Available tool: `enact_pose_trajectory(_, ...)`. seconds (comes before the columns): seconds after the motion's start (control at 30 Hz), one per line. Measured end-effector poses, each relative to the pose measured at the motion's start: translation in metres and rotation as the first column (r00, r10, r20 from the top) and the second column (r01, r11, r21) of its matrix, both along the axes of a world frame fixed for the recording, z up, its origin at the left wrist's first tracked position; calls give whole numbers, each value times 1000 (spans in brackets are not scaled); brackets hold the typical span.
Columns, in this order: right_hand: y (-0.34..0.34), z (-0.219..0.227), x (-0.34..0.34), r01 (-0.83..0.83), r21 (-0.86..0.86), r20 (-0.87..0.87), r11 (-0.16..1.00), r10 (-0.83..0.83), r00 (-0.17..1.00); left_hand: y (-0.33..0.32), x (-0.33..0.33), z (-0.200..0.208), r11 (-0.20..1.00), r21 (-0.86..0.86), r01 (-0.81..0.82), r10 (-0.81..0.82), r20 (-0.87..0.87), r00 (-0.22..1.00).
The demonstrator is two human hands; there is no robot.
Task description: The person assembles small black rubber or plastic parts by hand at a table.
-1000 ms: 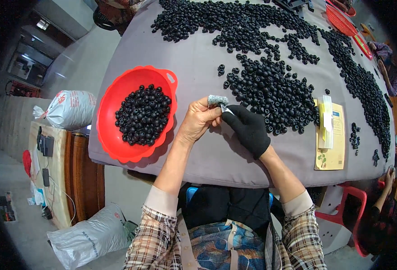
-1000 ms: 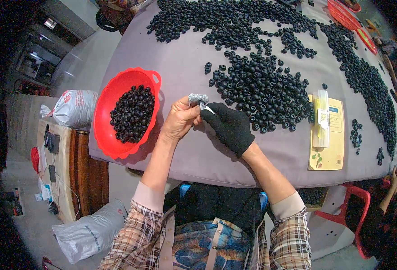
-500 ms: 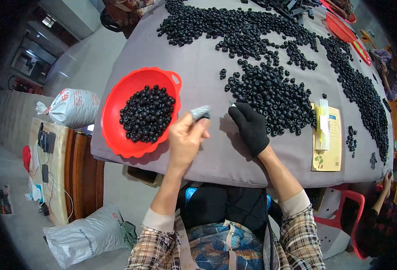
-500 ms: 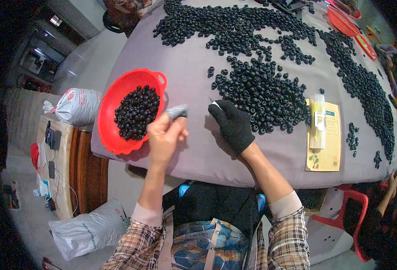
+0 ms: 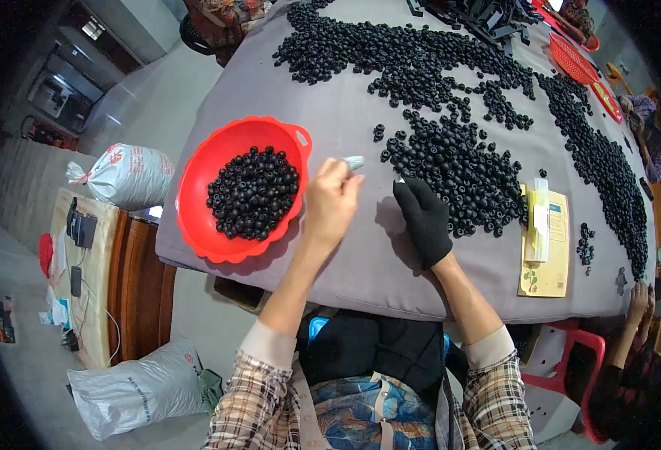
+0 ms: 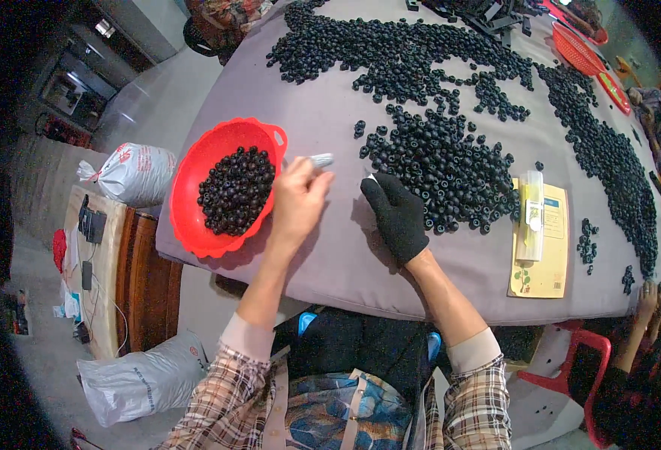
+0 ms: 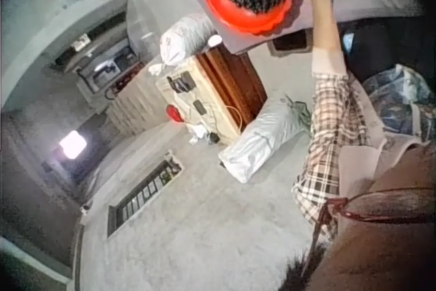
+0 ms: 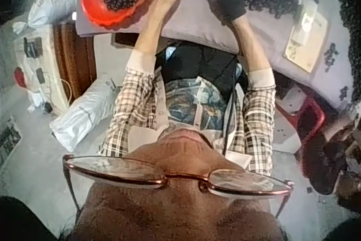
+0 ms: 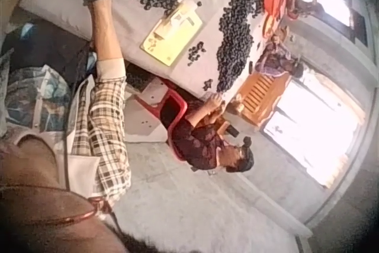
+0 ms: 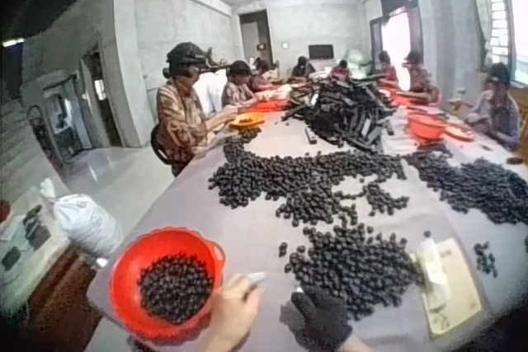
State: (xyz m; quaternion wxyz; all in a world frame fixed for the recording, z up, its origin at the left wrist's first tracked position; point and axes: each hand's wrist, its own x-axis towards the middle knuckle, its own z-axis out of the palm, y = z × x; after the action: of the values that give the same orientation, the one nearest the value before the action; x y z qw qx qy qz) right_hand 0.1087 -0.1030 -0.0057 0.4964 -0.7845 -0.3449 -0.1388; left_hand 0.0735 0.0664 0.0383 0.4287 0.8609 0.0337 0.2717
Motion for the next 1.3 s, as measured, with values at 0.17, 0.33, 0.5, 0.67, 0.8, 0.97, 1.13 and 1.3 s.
enact_pose_trajectory(0.17,2,7,-4,-9,-17,-40,1000,9,999,-11,51,-33,999,-12,48,-48,-60,997)
enact_pose_trajectory(0.33,6,16,-4,45,90,-458,995,2,889,-23,68,-27,985,170,25,18,-251,968)
enact_pose_trajectory(0.5,4,4,-1,6,4,-101,1000,-6,995,-25,70,-34,971,238,18,26,-179,984)
enact_pose_trajectory(0.67,3,1,0,2,28,-68,1000,-1,998,-4,57,-40,980,160,121,-122,-5,993)
enact_pose_trajectory(0.8,7,17,-5,71,74,-484,995,-27,875,0,34,-43,568,-790,228,-425,-44,904)
enact_pose_trajectory(0.97,9,11,-1,93,102,-359,990,-51,932,-10,23,-39,261,-930,259,-596,56,801)
enact_pose_trajectory(1.13,9,12,-1,120,57,-188,991,-108,976,-14,20,-33,160,-947,279,-625,121,771)
enact_pose_trajectory(1.3,11,16,-2,175,61,-460,983,-128,879,-10,19,-37,159,-934,319,-650,144,746)
